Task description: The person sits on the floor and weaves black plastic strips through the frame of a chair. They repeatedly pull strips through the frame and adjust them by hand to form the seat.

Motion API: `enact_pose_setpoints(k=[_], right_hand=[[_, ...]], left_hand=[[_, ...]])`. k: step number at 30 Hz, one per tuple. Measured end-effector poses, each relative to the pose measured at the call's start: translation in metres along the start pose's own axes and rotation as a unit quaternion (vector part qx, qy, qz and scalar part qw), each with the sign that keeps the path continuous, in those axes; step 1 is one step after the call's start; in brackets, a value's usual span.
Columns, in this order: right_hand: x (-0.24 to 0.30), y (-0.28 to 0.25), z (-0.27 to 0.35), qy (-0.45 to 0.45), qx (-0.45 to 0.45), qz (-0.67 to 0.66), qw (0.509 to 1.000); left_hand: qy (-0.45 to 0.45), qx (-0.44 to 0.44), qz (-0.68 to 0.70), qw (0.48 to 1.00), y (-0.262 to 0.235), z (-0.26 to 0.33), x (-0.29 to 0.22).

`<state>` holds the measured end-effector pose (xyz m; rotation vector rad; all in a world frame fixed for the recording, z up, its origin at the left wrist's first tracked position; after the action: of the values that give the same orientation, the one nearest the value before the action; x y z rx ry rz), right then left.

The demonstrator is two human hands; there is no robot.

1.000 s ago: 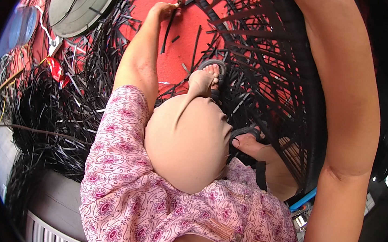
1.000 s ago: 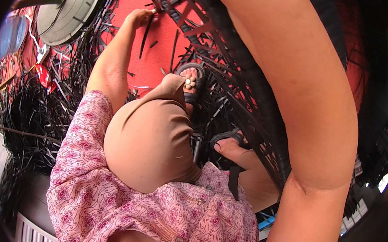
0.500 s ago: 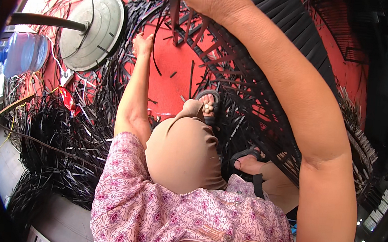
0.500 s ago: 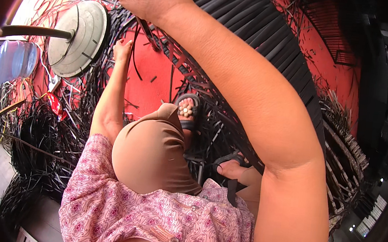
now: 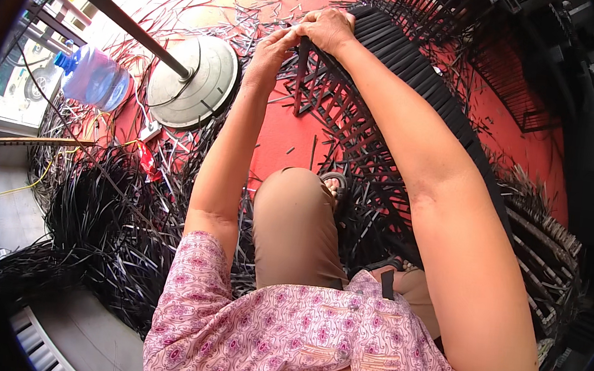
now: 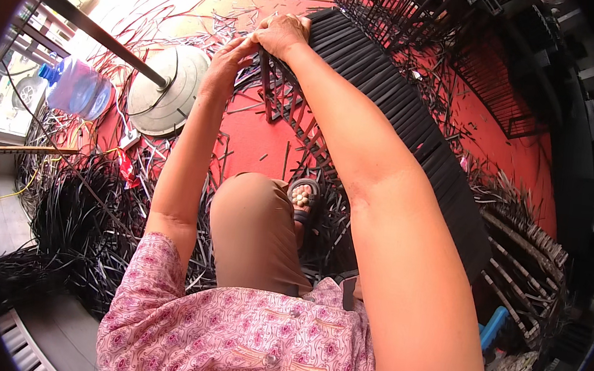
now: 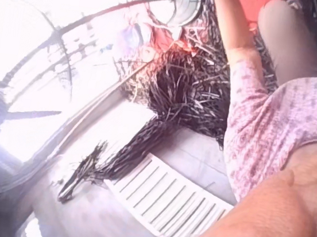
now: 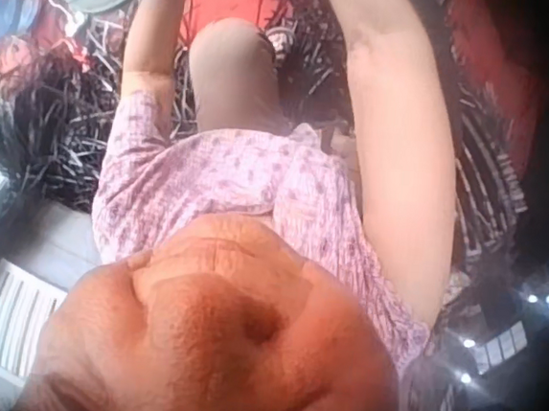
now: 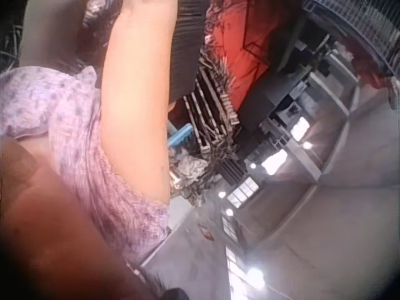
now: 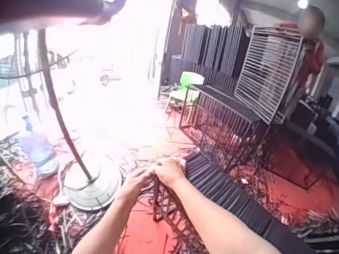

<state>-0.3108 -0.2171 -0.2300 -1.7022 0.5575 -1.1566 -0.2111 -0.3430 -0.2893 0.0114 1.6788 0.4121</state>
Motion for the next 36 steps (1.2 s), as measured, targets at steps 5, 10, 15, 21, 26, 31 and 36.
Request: enact_pose_setpoints(k=[5,10,15,21,26,31,36], right_hand=[[0.002,-0.003,-0.001,0.044,-0.001,-0.063,0.997],[-0.002,-0.001,-0.001,0.043,-0.021,-0.074,0.996],[-0.013,0.010,0.001,0.005,-0.053,-0.192,0.980],[-0.025,0.014,-0.005,0.008,-0.075,-0.354,0.932],[-0.026,-0.014,0.069,-0.197,-0.114,-0.007,0.974],[-0.019,-0.011,0.070,-0.170,-0.152,0.023,0.973],[-0.018,-0.010,0.073,-0.151,-0.161,0.010,0.975]], left_hand=[[0.001,0.026,0.090,0.996,0.004,0.002,0.011],[0.012,-0.005,0.084,0.996,0.017,0.002,0.012],[0.012,-0.036,0.085,0.996,0.025,-0.001,0.006],[0.064,-0.055,0.148,0.985,0.034,-0.003,0.011],[0.073,-0.107,0.132,0.983,0.033,0.003,-0.001],[0.115,-0.138,0.059,0.982,0.032,-0.003,0.005],[0.161,-0.114,-0.072,0.978,0.021,-0.008,0.002]])
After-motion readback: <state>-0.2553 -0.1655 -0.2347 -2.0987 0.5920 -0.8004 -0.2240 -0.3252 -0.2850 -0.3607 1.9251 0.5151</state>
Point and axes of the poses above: each hand's wrist, its own z-axis away from the middle knuckle, its own y-axis out of the palm, x = y × z, the point moved 1 cm from there along -z, towards the middle knuckle, and after that the axes turned 5 degrees about y, right-handed, at the moved point
